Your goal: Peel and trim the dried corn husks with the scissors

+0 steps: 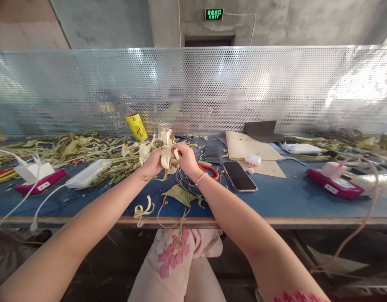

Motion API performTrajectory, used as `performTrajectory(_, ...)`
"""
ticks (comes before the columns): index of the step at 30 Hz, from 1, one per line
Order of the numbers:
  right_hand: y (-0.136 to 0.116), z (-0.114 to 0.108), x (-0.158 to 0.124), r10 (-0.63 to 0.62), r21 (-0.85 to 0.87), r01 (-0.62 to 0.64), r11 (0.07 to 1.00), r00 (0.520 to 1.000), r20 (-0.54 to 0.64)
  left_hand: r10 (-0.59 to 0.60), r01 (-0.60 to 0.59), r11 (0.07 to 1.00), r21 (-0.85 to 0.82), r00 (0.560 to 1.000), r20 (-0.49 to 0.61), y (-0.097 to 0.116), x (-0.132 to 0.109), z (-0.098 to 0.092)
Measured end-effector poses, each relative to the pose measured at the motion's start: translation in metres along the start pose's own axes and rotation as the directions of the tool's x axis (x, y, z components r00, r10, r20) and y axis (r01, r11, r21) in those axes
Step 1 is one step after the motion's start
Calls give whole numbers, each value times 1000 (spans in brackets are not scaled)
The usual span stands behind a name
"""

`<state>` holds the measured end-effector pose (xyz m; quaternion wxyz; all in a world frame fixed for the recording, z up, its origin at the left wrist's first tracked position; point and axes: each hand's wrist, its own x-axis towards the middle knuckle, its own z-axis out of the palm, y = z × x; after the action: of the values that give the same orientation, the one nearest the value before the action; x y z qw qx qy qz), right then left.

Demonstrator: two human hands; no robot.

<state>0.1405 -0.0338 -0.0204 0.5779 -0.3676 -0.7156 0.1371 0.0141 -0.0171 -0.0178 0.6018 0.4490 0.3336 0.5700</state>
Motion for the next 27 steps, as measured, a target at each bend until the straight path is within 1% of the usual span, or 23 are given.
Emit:
performTrajectory(3,3,0,1,107,-12,-107,994,994,2,7,-7,1000,-13,1000,24,3,-3,0)
performTrajectory(6,10,2,1,216,26,-217,976,976,16,-11,10,1000,3,997,74,5,-6,2)
performTrajectory(9,13,4,2,269,69,-270,960,963,36,-11,4,998,67,995,102,5,-8,2)
performTrajectory(12,12,3,3,264,40,-267,963,963,60,5,-14,994,112,997,75,3,-6,0)
performTrajectory(16,6,-2,6,265,-1,-268,964,956,126,-4,6,996,93,1000,-16,1,-3,-2)
performTrajectory(19,3,-6,5,190,-28,-188,982,977,97,-9,12,998,58,999,-51,1,-1,-1)
performTrajectory(22,3,-6,3,71,-131,-60,990,994,83,-27,29,999,32,997,-74,0,0,-1)
performTrajectory(24,2,-3,0,-1,-202,23,979,994,108,-34,36,999,23,997,-74,-2,2,-2)
performTrajectory(27,-1,0,-1,-92,-256,139,957,978,186,-29,29,1000,-5,997,-78,-4,3,-4)
